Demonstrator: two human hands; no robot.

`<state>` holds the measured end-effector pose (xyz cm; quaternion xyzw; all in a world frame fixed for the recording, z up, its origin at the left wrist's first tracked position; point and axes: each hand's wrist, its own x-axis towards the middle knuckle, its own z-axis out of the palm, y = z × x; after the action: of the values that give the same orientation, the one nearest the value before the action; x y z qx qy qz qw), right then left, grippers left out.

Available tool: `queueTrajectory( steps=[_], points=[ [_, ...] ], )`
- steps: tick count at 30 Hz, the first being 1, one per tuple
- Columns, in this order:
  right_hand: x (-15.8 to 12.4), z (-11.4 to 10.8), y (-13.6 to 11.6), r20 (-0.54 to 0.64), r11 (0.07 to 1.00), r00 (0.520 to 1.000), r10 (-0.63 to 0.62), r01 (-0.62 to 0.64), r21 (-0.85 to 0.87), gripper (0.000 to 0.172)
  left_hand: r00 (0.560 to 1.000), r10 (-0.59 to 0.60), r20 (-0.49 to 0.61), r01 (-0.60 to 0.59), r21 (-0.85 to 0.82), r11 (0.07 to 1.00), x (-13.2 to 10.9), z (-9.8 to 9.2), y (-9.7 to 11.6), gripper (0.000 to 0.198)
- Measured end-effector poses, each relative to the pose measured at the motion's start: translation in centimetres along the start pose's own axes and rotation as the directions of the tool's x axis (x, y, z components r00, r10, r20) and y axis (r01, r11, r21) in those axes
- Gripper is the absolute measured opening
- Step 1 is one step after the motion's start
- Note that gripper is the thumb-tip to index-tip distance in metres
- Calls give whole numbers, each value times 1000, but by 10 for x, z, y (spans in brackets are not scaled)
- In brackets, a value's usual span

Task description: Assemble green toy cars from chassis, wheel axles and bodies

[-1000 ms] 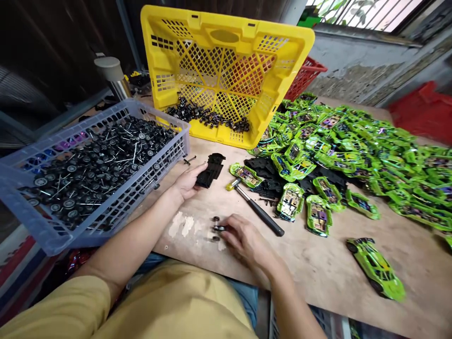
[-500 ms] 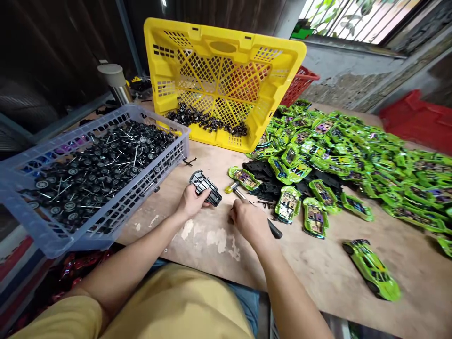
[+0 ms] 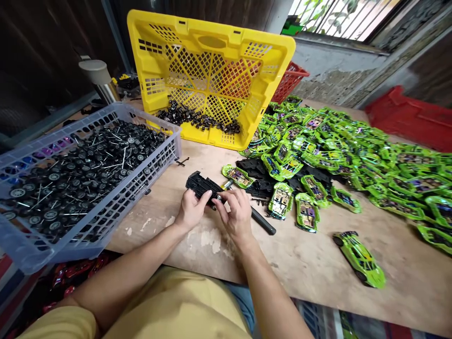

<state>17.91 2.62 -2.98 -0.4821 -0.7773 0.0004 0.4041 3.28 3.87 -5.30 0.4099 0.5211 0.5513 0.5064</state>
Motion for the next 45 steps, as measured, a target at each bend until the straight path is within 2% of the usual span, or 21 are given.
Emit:
queueTrajectory(
  steps=[3, 7, 11, 14, 18, 22, 25, 27, 29, 31, 33, 37, 43, 45],
  points=[
    [0, -2, 1, -6, 999, 1000, -3, 3, -54, 13, 1000, -3, 17, 3, 2, 1000, -1, 1, 2, 42],
    [-5, -3, 1, 34, 991, 999, -9, 14, -134, 14, 997, -70, 39, 72, -36, 997, -4, 4, 4, 43],
    [-8, -4, 0, -52, 993, 999, 10, -16, -118, 14, 992, -117, 45, 121, -95, 988, -3, 8, 5, 42],
    [-6, -3, 0, -96, 994, 995, 15, -25, -102, 15, 994, -94, 63, 99, -66, 993, 0, 8, 5, 39],
    [-6, 0, 3, -44, 989, 999, 32, -38, -145, 14, 997, -57, 46, 58, -24, 998, 0, 7, 3, 38],
    [-9, 1, 5, -42, 984, 995, 94, -99, -146, 13, 999, -48, 25, 48, -16, 999, -3, 7, 3, 37],
    [-10, 0, 8, -23, 983, 983, 181, -181, 0, 15, 997, -21, 79, 22, -9, 1000, -2, 9, 4, 33],
    [-10, -1, 9, 32, 927, 962, 272, -271, 261, 28, 994, -10, 113, 12, -20, 1000, 0, 12, 6, 31],
    [-10, 0, 9, 112, 756, 916, 384, -382, 531, 44, 990, -21, 139, 28, -46, 999, -1, 13, 8, 31],
    [-10, 1, 8, 191, 577, 855, 482, -474, 665, 50, 982, -36, 183, 49, -70, 996, -3, 14, 10, 32],
    [-11, 3, 7, 226, 493, 814, 535, -518, 699, 49, 970, -32, 240, 53, -78, 996, -6, 12, 14, 32],
    [-11, 9, 7, 250, 444, 793, 556, -538, 717, 54, 952, -13, 307, 25, -35, 999, -12, 3, 25, 38],
    [-10, 18, 3, 437, 339, 705, 558, -675, 655, 57, 974, -8, 224, -18, 114, 993, -12, -21, 40, 43],
    [-10, 20, 7, 468, 340, 679, 566, -709, 618, 59, 976, 15, 216, -42, 123, 991, -10, -32, 39, 42]
  ],
)
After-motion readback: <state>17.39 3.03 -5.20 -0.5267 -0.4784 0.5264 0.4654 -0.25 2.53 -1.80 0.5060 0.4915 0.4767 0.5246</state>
